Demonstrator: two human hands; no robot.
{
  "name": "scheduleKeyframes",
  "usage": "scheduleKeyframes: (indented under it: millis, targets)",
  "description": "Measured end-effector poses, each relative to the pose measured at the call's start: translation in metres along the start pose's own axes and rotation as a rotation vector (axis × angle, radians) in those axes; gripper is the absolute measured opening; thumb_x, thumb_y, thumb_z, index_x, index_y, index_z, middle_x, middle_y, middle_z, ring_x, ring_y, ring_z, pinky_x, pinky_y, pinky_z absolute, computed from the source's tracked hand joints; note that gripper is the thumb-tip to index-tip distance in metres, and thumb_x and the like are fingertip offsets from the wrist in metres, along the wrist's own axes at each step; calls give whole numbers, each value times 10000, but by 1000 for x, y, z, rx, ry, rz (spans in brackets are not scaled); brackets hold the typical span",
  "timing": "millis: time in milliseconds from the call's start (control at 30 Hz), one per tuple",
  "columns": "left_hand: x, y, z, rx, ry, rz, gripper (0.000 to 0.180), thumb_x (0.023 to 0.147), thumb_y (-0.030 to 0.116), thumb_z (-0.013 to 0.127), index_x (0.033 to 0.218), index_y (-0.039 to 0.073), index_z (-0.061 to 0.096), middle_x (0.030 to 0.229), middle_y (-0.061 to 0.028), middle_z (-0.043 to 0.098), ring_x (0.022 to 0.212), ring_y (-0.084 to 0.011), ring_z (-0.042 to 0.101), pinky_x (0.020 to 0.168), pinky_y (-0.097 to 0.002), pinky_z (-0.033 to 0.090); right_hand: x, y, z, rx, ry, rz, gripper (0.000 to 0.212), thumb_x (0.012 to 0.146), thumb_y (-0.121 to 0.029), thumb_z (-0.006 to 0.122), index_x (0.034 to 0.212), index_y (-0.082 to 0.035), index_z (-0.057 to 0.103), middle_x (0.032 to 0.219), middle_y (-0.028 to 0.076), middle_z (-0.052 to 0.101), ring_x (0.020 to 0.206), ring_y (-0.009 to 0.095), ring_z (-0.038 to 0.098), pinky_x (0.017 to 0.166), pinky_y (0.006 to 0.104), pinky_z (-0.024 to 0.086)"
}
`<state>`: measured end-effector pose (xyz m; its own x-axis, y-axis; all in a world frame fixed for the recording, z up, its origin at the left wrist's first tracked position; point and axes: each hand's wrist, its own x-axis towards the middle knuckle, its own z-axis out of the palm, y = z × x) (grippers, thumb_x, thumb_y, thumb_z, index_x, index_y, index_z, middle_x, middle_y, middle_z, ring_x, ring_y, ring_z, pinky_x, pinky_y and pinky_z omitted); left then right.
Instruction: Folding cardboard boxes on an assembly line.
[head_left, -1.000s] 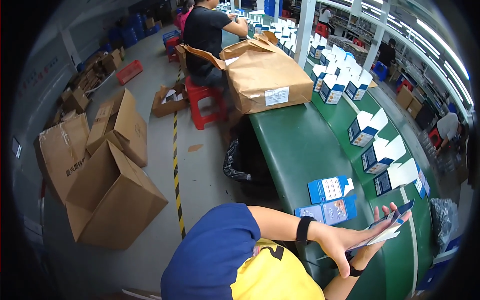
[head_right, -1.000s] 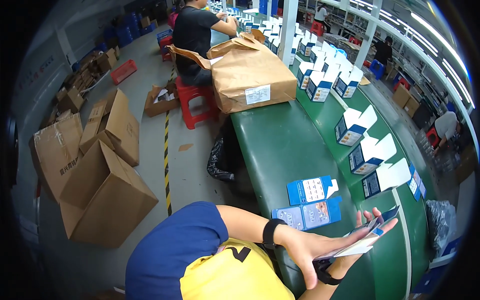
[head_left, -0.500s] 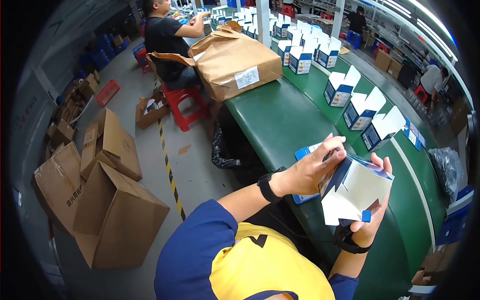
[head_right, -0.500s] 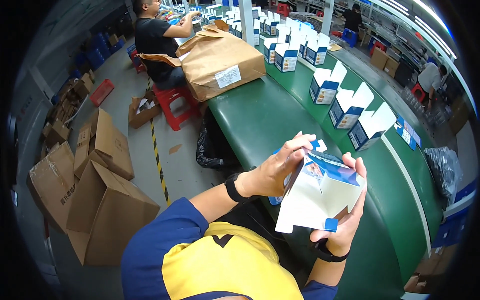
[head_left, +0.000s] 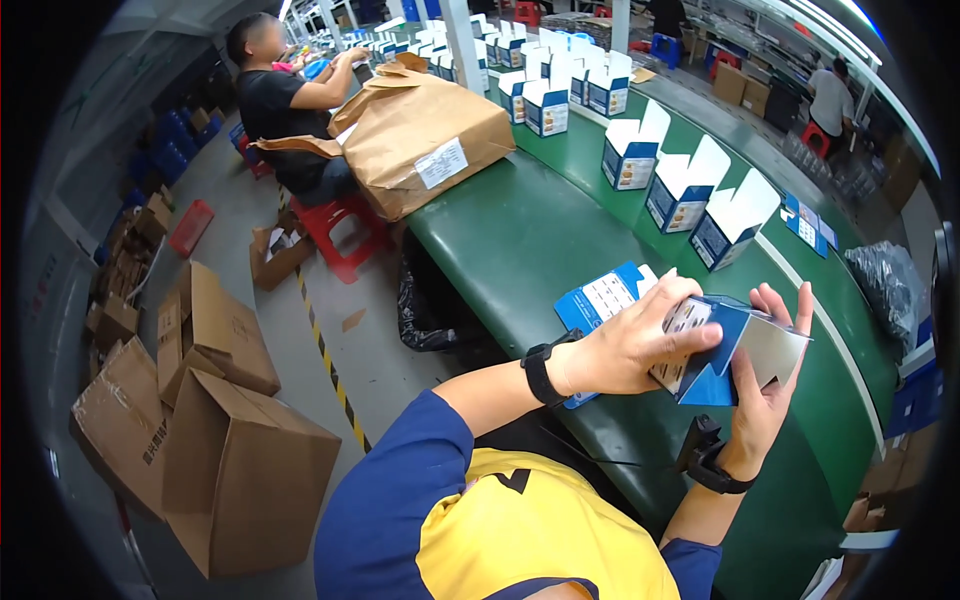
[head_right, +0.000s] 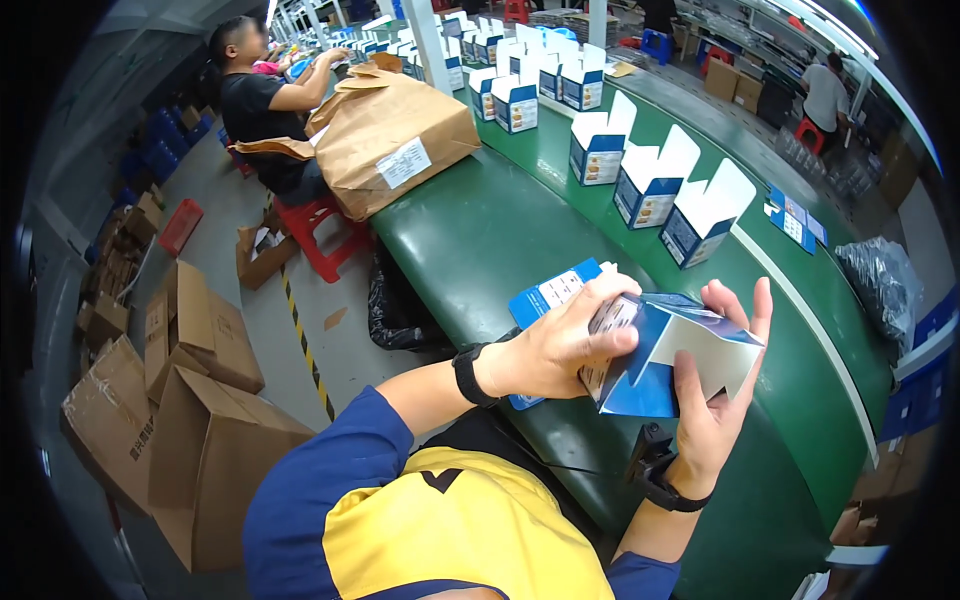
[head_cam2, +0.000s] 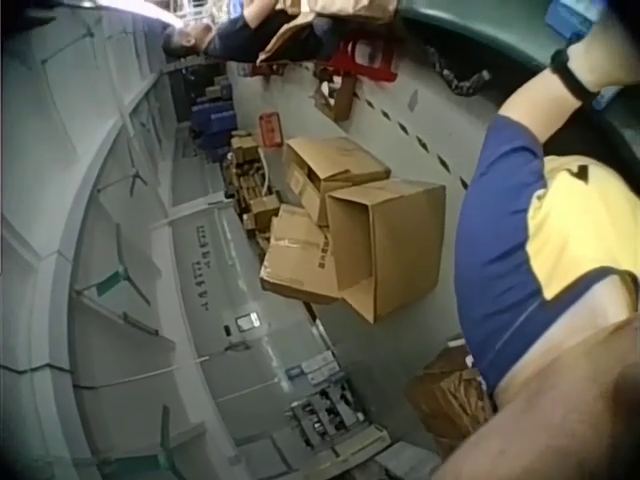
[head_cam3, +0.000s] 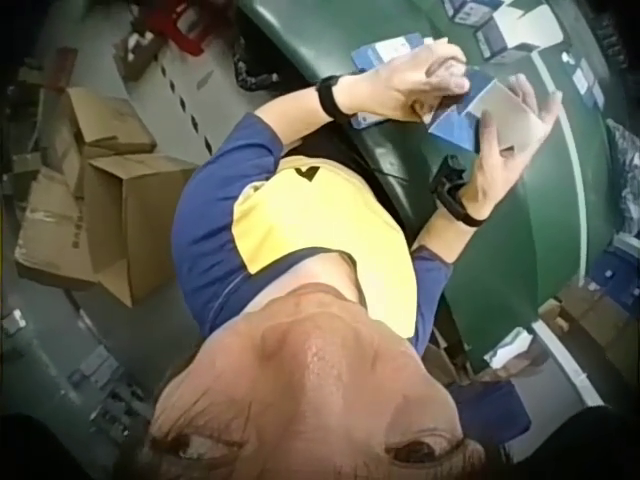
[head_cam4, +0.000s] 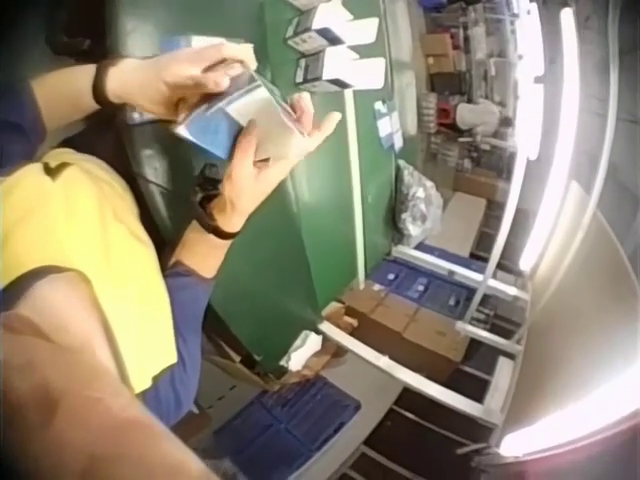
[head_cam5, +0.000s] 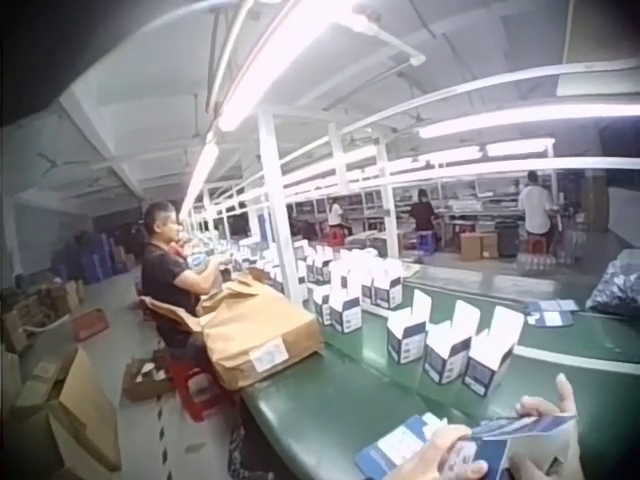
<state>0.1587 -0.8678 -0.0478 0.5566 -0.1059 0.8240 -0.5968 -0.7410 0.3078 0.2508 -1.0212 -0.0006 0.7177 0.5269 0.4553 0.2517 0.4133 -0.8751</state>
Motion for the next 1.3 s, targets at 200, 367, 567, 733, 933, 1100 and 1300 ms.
scheduleKeyframes:
  millis: [200,367,567,733,933,1100,1300]
  targets:
    - [11,6,8,-17,-3,82,824,559,-21,718,1276,328,508,1303,-210,339,1201,-434,383,1013,-594,263,11,30,-13,379,-267,-336,895,815,-363,660,1453,-15,139,1414,192,351,1293,236,364,1066,357,259]
    - [18,0,-3,-55,-10,125,689,506,-5,700,1124,293,645,1293,-215,380,1182,-411,422,1005,-668,177,11,56,-25,710,-275,-106,833,870,-350,596,1463,-23,110,1403,183,375,1270,231,395,1048,345,294]
    - [22,-10,9,-115,-49,2,592,556,111,803,1112,250,655,1274,-219,402,1157,-403,453,1038,-632,150,19,53,-29,394,-182,-24,635,863,-96,581,1423,-45,284,1339,156,462,1223,219,451,1033,332,331]
    - [17,-20,17,-41,-81,8,579,539,253,875,1075,199,662,1275,-235,395,1135,-397,472,1050,-600,174,15,55,-25,389,-63,53,531,830,35,536,1342,-53,425,1299,160,505,1226,223,459,1046,341,316]
    - [17,-23,19,-105,-46,-46,625,524,307,894,1047,133,600,1236,-235,417,1114,-383,488,996,-542,320,8,52,-26,402,-31,90,487,814,8,567,1291,-41,476,1314,159,489,1234,226,445,1051,350,306]
    - [28,-22,12,-150,-56,-100,705,522,360,898,1069,115,526,1180,-220,453,1099,-364,502,922,-481,417,16,66,-43,453,-265,-117,471,782,-48,642,1240,-53,530,1357,154,443,1228,239,439,1047,366,307]
    - [25,-27,12,-350,44,-260,758,513,354,900,1113,119,501,1176,-203,475,1080,-351,516,955,-518,389,11,56,-23,343,-96,54,380,815,-117,654,1186,-68,590,1279,154,515,1155,242,504,987,353,381]
